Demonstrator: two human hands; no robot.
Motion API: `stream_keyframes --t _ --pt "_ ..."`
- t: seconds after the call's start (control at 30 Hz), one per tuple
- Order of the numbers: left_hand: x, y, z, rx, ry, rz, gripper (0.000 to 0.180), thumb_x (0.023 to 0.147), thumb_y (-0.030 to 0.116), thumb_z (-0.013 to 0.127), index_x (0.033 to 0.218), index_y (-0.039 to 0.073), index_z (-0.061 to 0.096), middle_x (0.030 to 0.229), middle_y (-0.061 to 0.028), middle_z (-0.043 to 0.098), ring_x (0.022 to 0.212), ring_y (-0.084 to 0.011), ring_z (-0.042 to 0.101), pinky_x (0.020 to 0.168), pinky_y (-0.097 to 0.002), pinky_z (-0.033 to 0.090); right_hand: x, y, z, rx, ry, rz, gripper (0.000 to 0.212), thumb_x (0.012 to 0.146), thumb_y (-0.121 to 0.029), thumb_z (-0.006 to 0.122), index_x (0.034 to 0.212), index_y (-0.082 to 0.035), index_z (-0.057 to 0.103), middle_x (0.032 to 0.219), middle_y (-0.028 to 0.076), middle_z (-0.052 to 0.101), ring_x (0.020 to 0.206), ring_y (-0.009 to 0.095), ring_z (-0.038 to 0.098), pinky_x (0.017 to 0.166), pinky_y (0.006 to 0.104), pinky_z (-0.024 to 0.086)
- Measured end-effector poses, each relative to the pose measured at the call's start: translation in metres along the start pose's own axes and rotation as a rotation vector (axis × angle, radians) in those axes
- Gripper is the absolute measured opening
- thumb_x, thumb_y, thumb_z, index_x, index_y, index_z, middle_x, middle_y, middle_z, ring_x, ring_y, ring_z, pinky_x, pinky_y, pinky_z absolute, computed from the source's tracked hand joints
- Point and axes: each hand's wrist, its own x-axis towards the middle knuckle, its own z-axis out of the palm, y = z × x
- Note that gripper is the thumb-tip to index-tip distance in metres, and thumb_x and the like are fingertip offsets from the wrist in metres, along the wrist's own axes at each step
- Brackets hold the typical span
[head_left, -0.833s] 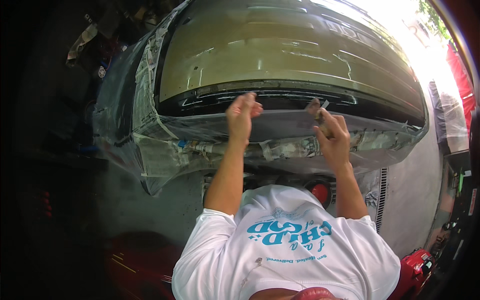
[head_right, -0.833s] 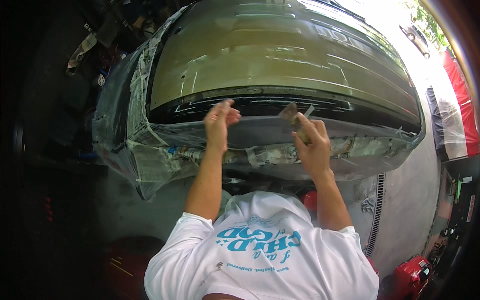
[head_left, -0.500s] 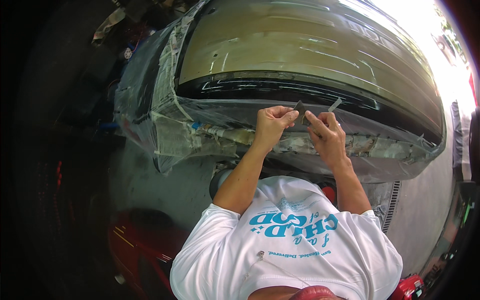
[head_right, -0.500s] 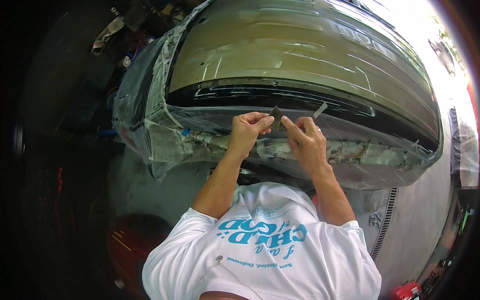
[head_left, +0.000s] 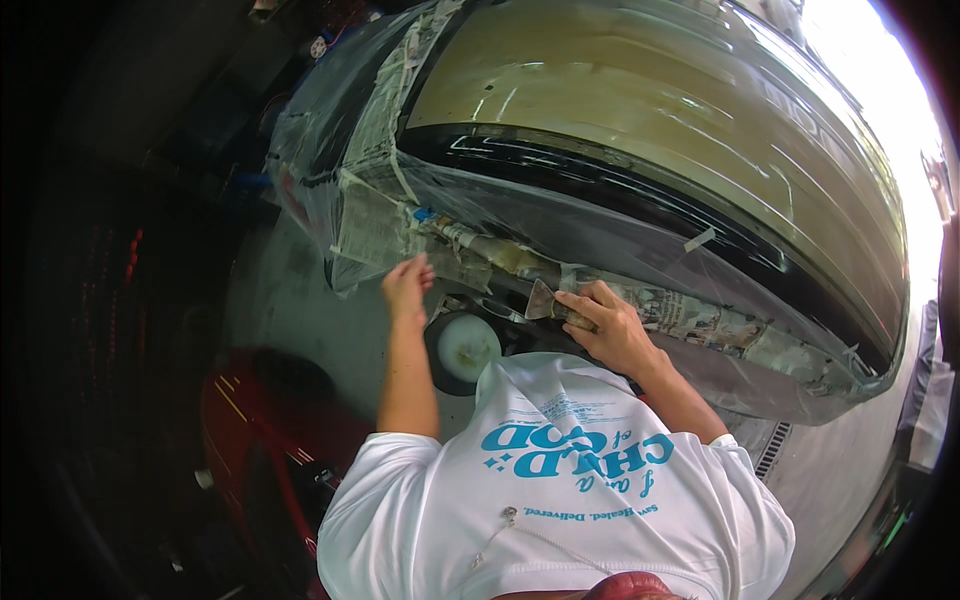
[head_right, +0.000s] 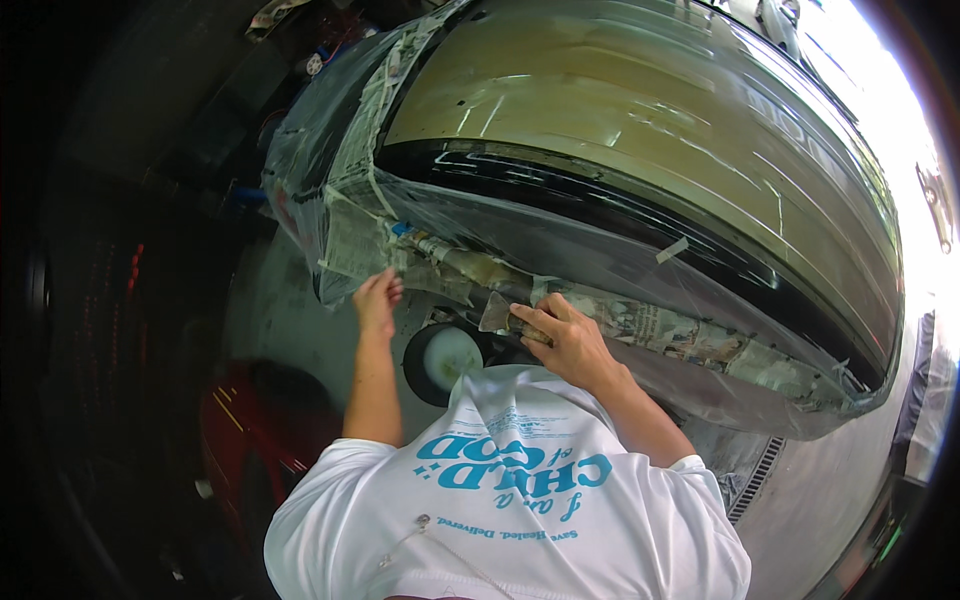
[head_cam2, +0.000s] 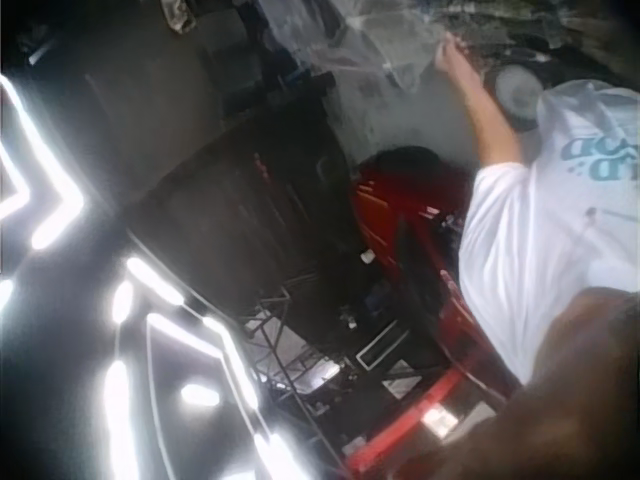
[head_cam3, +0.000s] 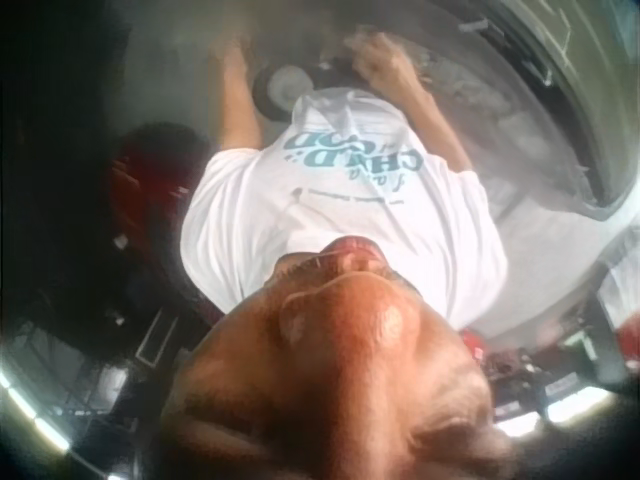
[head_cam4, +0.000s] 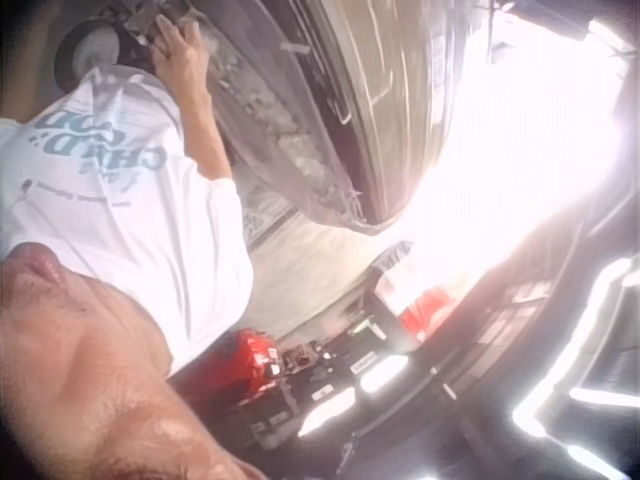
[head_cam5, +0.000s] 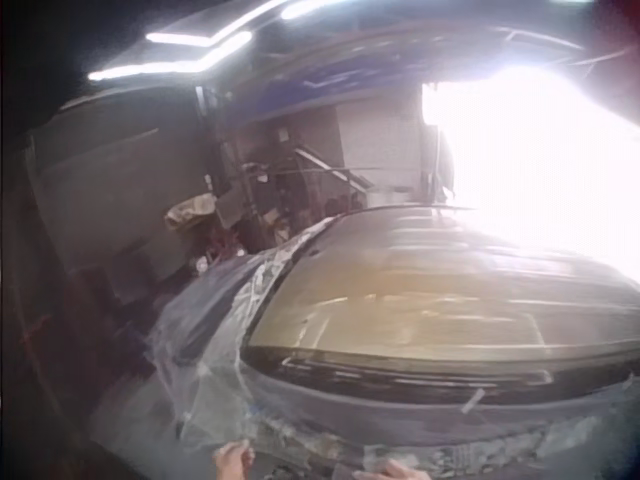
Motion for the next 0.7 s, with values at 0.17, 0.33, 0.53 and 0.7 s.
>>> stream_keyframes --t 0.17,0.33,0.53,0.7 --pt "0.006 -0.043 -0.176 -0.097 0.572 -0.177 0.015 0.097 0.018 0.073 0.099 0.003 0.071 0.081 -0.0035 0.069 0.068 -0.0114 0.065 0.058 -0.0253 0.051 0.014 -0.004 0.006 0.126 -0.050 0.089 0.051 0.082 -0.007 0.081 0.132 -0.007 0.071 0.110 0.014 0.065 0.097 0.032 0.066 0.085 0.0393 0.055" --pt "-0.012 -0.138 -0.308 0.120 0.951 -0.148 0.036 0.094 0.015 0.070 0.123 -0.005 0.065 0.111 -0.0150 0.072 0.100 -0.0281 0.070 0.087 -0.0405 0.056 0.037 -0.001 0.020 0.127 -0.068 0.173 0.050 0.082 -0.005 0.080 0.131 -0.002 0.071 0.106 0.013 0.067 0.094 0.026 0.065 0.087 0.0341 0.052" --pt "-0.057 -0.154 -0.307 0.525 0.742 -0.465 0.075 0.089 0.014 0.072 0.157 0.001 0.044 0.141 -0.0244 0.064 0.133 -0.0376 0.061 0.112 -0.0416 0.047 0.065 0.006 0.065 0.091 -0.199 0.280 0.050 0.082 -0.005 0.079 0.131 0.000 0.070 0.099 0.010 0.064 0.090 0.020 0.060 0.085 0.0290 0.048" --pt "-0.031 -0.203 -0.285 0.839 0.283 -0.428 0.063 0.090 0.020 0.074 0.147 -0.003 0.056 0.125 -0.0286 0.071 0.120 -0.0364 0.070 0.105 -0.0417 0.053 0.083 0.015 0.117 0.123 -0.279 0.318 0.049 0.085 -0.010 0.079 0.132 0.002 0.068 0.101 0.010 0.065 0.090 0.019 0.060 0.085 0.0292 0.047"
